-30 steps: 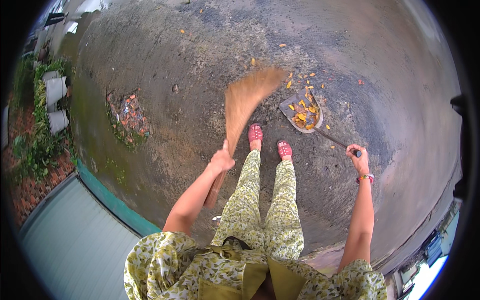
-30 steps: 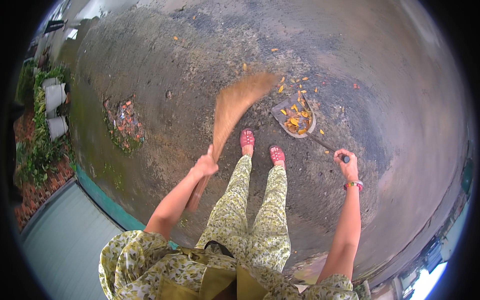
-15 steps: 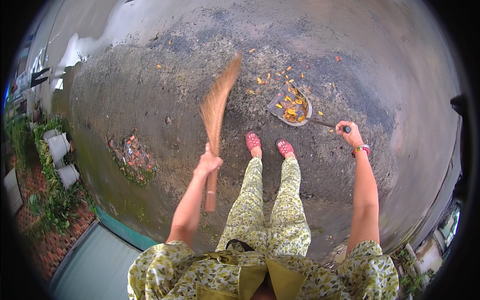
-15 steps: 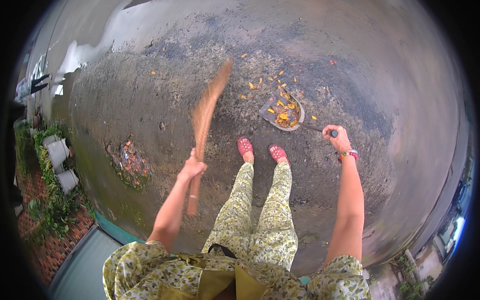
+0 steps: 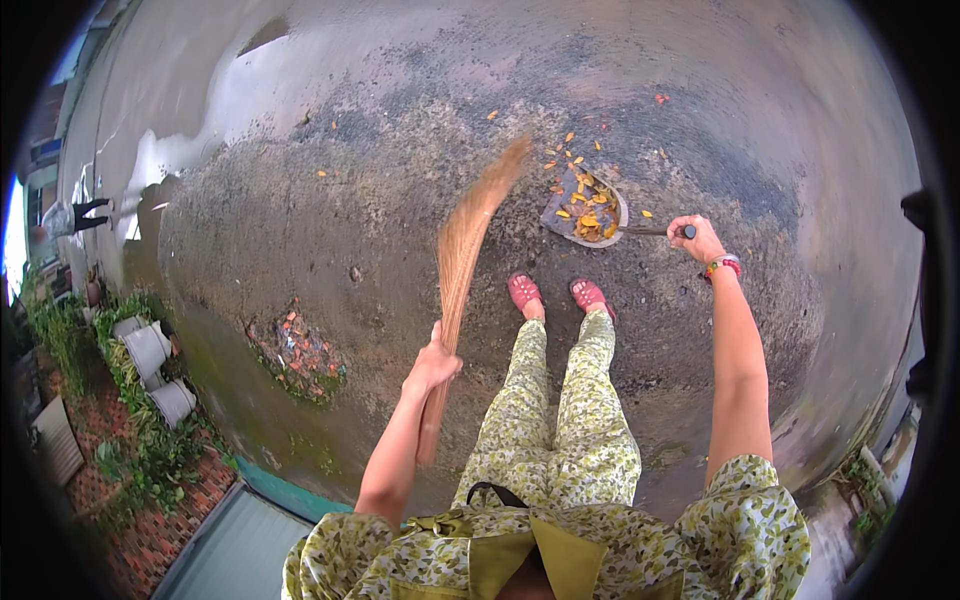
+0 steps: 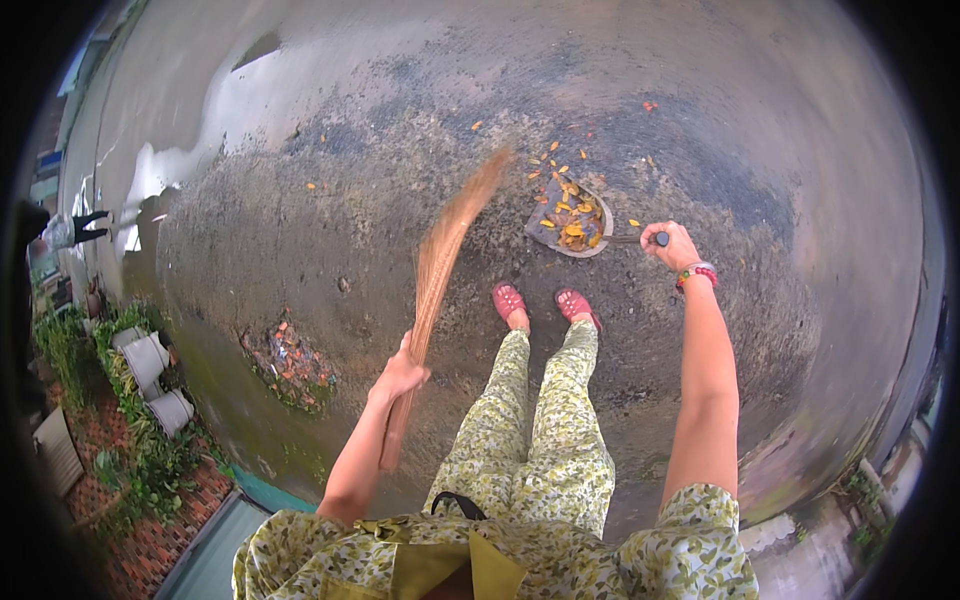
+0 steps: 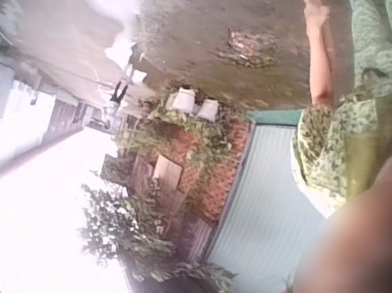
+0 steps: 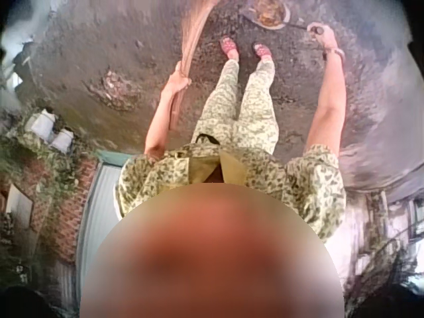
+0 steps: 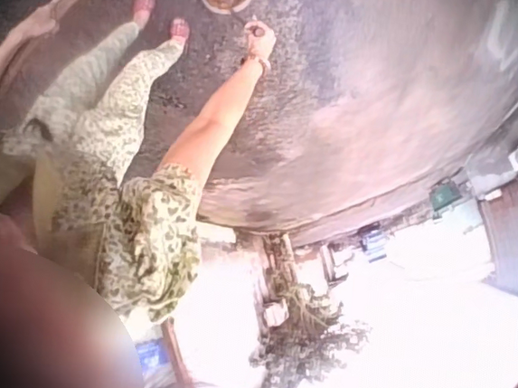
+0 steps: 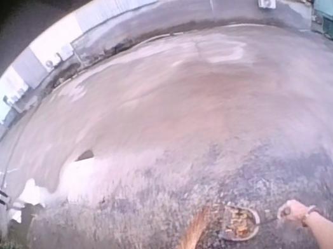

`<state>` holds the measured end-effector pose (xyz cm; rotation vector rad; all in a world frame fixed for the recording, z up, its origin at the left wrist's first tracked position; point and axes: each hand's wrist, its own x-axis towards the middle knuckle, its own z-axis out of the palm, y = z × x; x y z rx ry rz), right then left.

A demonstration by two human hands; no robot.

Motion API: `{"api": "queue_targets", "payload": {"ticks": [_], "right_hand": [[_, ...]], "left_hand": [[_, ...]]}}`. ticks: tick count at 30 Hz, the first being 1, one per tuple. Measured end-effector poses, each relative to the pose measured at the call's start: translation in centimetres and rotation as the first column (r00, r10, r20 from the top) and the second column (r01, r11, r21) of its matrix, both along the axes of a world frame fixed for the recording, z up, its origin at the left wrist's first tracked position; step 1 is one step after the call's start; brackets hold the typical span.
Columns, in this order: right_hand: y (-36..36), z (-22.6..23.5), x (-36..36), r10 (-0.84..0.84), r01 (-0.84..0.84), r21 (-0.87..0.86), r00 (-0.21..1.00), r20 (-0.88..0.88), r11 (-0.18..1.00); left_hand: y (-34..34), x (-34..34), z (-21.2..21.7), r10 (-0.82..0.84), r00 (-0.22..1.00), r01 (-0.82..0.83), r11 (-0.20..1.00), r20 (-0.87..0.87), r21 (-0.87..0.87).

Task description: The person sweeps scattered leaves and debris on a concrete surface using a broom and dustpan. They gather the leaves into piles, scoop them into the dustpan, and walk to a green dumpster to dispose of the collected debris.

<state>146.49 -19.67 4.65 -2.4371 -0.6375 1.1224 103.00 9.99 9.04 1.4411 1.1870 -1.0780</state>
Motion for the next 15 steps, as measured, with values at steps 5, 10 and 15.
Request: {"api": "queue_targets", "payload": {"ticks": [5, 10, 15], "right_hand": [[0.5, 0.2, 0.1, 0.036, -0.036, 0.017, 0.999, -0.011, 0.999], [-1.6, 0.1, 0.5, -0.02, 0.021, 0.036, 0.999, -0.031, 0.999], [-6.8, 0.8, -1.7, -0.022, 0.018, 0.15, 0.999, 0.026, 0.989]], "left_hand": [[-4.2, 3.2, -6.0, -0.233, 0.972, 0.234, 0.972, -0.028, 0.038], [-5.2, 2.4, 0.0, -0.235, 0.971, 0.237, 0.958, 0.032, -0.163], [-4.1, -1.0, 6.5, -0.101, 0.995, 0.101, 0.994, 0.017, -0.041]]}}
